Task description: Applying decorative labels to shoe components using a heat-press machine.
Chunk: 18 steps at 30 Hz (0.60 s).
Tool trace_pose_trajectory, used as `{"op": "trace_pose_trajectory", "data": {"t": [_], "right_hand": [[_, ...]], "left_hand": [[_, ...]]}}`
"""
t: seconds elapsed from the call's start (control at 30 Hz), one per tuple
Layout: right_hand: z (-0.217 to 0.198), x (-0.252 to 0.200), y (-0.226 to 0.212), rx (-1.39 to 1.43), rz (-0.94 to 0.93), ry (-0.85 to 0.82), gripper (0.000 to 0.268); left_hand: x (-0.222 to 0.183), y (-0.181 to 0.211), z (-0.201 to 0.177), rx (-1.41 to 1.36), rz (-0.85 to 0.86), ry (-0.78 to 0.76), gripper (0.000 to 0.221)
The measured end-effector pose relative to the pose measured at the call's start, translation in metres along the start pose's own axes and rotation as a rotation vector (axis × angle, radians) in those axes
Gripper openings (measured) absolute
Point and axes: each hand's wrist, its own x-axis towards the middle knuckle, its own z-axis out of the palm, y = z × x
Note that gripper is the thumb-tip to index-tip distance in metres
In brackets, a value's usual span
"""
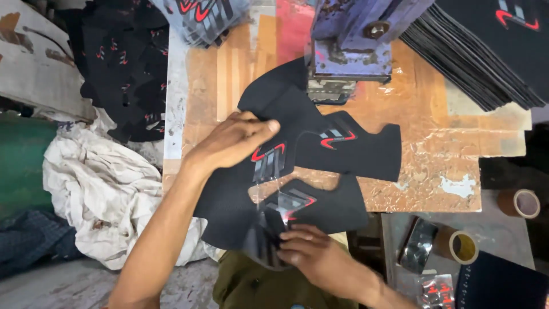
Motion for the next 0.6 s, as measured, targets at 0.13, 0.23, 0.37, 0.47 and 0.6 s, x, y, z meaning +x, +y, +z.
{"op": "trace_pose_trajectory", "data": {"t": [0.13,0.23,0.37,0.47,0.6], "right_hand": [[-0.031,-0.009,0.007,0.214,0.197,0.151,0.024],[0.003,-0.017,-0.013,0.202,0.043,-0.281,0.011],[-0.028,-0.012,-0.012,0.641,0.215,-0.169,0.012],[-0.055,-0.028,0.01,0.608,0.588,0.471,0.004],[-0.095,-0.05,0.075,0.682,0.797,1.382,0.007]], "left_hand": [[-0.009,0.003,0.015,0.085,0.088,0.088,0.068],[-0.01,-0.002,0.024,0.151,0.153,0.176,0.07],[-0.026,0.009,0.03,0.18,0.108,0.225,0.072],[-0.051,0.025,0.038,0.334,0.203,0.387,0.092],[-0.088,0.026,0.007,0.25,0.028,0.46,0.107]]}}
